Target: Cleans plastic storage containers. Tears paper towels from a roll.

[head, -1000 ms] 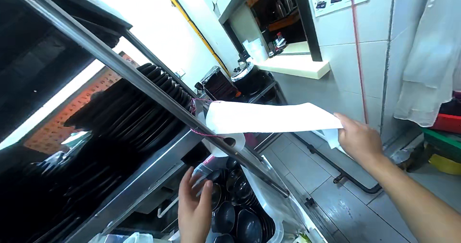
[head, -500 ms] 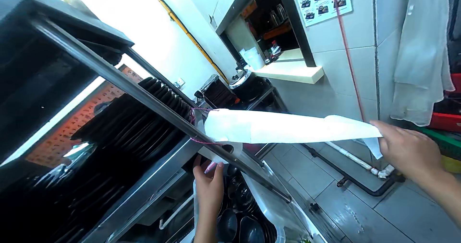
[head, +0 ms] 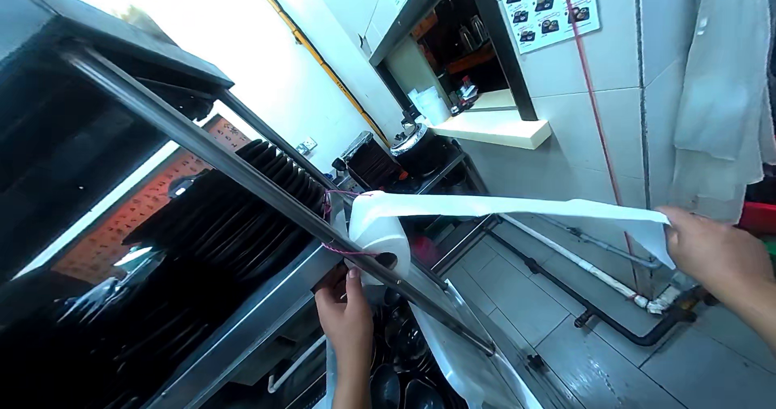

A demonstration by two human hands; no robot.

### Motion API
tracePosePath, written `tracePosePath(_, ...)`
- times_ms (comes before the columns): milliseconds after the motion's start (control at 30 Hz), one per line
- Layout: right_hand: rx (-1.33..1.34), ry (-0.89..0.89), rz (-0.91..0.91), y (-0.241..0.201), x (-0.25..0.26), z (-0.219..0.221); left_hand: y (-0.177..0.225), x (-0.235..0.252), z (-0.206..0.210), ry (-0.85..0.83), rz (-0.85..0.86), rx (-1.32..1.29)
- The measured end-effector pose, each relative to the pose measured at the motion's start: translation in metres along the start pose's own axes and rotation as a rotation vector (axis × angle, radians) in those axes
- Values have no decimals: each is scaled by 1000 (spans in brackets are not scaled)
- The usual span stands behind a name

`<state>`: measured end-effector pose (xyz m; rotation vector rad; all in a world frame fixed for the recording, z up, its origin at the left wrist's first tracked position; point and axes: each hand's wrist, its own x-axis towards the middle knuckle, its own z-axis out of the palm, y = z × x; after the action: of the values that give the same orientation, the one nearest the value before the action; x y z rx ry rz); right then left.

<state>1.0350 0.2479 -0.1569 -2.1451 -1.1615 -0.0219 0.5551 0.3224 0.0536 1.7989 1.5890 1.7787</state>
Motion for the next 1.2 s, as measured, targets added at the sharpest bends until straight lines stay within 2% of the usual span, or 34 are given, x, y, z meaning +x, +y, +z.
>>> tracePosePath(133, 55, -128, -49, 19, -35, 44, -8, -1, 4, -108, -18, -26)
tracePosePath(233, 154, -183, -129, 7, -65, 76, -10, 0, 9, -123, -22, -81)
tracePosePath(300, 215, -180, -159, -25, -82, 82, -11, 0, 10, -131, -10, -84)
tracePosePath(400, 296, -125, -273, -101, -96, 74, -10, 0, 7, -146, -13, -47)
tracePosePath(500, 360, 18, -436, -176, -98, 69, -11, -4, 7, -172, -11, -1)
tracePosePath(600, 367, 87, -504, -232, -86, 76, -12, -5, 6, -178, -5, 47)
tracePosePath(667, 367, 12, -501, -255, -77, 89, -14, -6, 5, -178, 2, 65)
tracePosePath(800, 431, -267, -476, -287, -81, 92, -14, -7, 4, -201, 16, 81)
tracePosePath(967, 502, -226, -351, -306, -83, 100, -18, -10, 7, -197, -1, 128)
tracePosePath(1067, 520, -221, -301, -293, -70, 104, -20, -10, 7, -201, 17, 160)
tracePosePath(1200, 477, -82, -327, -269, -67, 104, -20, -8, 5, -189, 75, 199)
